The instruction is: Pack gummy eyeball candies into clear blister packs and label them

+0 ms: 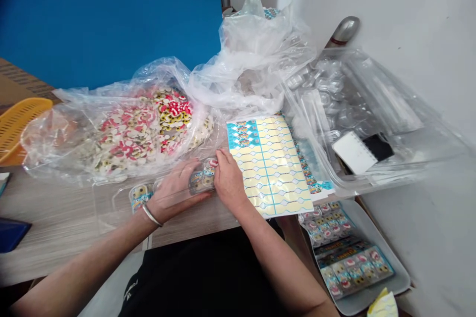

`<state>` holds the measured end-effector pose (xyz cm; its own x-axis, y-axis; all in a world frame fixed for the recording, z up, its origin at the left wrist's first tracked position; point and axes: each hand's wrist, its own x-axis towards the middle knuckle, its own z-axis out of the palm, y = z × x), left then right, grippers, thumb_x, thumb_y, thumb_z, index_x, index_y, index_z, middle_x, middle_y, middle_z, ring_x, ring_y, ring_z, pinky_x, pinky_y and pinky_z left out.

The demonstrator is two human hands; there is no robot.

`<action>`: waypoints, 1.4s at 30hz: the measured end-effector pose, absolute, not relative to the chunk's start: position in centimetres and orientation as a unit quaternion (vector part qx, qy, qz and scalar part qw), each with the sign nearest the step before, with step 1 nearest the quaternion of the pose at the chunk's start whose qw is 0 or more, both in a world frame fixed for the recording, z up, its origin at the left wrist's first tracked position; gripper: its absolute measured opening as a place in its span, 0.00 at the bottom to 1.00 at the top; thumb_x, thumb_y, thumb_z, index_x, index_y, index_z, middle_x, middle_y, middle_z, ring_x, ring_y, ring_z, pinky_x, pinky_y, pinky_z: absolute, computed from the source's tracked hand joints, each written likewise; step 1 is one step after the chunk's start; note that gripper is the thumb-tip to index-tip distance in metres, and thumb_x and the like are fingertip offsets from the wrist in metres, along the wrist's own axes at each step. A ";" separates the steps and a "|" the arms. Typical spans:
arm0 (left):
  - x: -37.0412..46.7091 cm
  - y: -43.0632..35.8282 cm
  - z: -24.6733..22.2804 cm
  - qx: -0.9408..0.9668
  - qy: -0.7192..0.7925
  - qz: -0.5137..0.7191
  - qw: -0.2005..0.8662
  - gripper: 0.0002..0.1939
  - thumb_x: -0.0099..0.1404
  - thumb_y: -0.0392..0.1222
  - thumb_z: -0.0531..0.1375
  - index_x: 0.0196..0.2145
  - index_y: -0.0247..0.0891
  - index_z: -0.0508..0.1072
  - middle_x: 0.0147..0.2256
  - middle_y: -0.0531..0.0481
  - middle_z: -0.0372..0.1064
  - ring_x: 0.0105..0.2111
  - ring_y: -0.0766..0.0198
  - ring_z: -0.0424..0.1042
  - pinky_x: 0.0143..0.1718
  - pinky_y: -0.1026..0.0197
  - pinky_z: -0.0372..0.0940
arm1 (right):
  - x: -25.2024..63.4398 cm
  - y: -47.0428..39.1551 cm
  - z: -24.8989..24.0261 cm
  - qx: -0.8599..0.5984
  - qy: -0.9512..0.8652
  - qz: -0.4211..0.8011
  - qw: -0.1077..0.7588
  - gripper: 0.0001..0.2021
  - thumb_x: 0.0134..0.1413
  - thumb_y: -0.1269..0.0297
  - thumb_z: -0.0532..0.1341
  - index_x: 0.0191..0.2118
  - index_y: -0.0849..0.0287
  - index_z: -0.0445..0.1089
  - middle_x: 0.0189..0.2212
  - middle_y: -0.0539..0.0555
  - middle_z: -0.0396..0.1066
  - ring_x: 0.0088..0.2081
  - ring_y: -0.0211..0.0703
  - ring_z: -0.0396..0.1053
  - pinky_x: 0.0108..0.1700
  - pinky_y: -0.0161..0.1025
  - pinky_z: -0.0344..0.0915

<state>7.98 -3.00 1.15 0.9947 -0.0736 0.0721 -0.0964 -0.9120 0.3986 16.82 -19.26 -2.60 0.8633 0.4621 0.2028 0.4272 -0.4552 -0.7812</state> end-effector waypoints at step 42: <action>5.7 -2.5 2.6 0.970 -0.227 0.041 0.079 0.24 0.71 0.46 0.60 0.61 0.38 0.66 0.62 0.45 0.65 0.68 0.46 0.53 0.69 0.39 0.51 | 16.7 -20.1 -3.6 -0.807 -0.311 0.030 0.501 0.24 0.64 0.72 0.47 0.61 0.57 0.68 0.64 0.60 0.63 0.65 0.46 0.60 0.68 0.51 0.57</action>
